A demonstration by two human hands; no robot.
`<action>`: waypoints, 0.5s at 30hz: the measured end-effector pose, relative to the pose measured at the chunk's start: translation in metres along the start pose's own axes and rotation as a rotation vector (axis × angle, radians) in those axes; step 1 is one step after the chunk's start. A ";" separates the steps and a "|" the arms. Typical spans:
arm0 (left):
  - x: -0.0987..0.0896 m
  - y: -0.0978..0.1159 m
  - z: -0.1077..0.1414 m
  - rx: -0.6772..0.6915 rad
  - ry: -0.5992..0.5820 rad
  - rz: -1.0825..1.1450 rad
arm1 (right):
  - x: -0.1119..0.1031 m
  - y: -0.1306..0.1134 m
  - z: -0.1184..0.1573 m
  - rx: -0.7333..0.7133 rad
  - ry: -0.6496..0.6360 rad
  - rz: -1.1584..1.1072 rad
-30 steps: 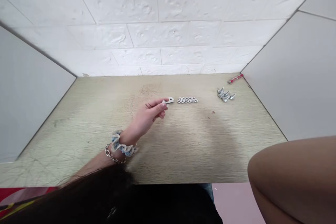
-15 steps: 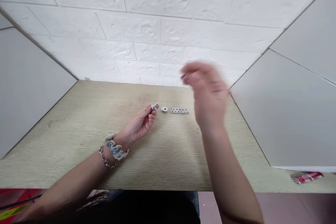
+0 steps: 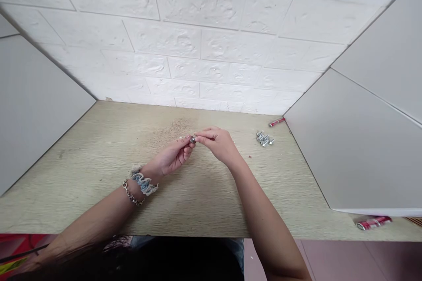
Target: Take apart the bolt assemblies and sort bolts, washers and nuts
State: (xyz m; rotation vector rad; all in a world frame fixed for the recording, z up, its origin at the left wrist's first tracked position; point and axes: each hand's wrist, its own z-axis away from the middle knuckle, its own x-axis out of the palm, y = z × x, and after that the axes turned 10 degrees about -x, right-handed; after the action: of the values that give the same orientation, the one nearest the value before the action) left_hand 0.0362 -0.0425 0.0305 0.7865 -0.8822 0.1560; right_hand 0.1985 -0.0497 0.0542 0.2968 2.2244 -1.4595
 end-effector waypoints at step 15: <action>-0.003 0.002 0.000 -0.020 -0.102 -0.060 | 0.009 -0.004 0.006 -0.174 0.022 0.151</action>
State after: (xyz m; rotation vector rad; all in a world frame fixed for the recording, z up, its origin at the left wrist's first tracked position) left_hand 0.0332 -0.0405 0.0295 0.8072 -0.9542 0.0547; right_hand 0.1906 -0.0570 0.0508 0.4157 2.2743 -1.1818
